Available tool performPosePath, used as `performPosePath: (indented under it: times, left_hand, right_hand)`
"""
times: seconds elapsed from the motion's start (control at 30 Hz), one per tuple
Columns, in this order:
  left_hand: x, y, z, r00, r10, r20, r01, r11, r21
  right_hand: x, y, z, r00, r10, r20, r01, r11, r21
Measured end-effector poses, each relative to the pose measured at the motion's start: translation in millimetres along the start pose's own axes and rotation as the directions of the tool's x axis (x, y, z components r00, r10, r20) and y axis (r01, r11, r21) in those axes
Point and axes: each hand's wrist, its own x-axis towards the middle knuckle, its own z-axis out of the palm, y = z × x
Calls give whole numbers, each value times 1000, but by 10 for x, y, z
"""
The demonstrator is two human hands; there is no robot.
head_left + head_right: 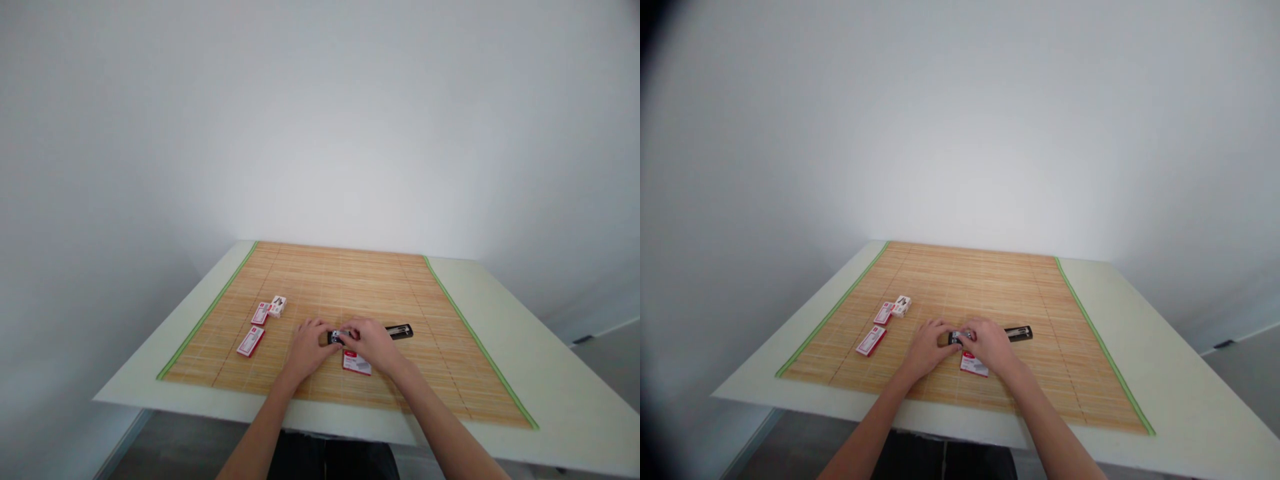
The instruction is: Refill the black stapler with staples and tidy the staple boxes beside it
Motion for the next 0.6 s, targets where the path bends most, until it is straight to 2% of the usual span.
performPosePath:
  times: [0.1,0.23,0.37,0.53,0.6]
  left_hand:
    - [-7,1,-3,1000,11,-13,-11,1000,-3]
    - [-13,1,-2,1000,6,-23,-6,1000,-4]
    - [-11,-6,11,1000,4,-25,-4,1000,-11]
    - [-20,-3,2,999,11,-36,-12,1000,-22]
    - [-24,-2,-8,999,16,-34,-17,1000,-26]
  right_hand:
    - [-23,12,-16,1000,-1,-5,1,1000,-7]
    - [-126,88,-83,994,78,-75,-83,995,-63]
    - [-221,95,-88,993,111,-45,-116,986,-116]
    - [-298,-66,-15,995,97,-25,-98,994,-57]
    - [-389,-48,-52,990,130,-58,-131,991,-10]
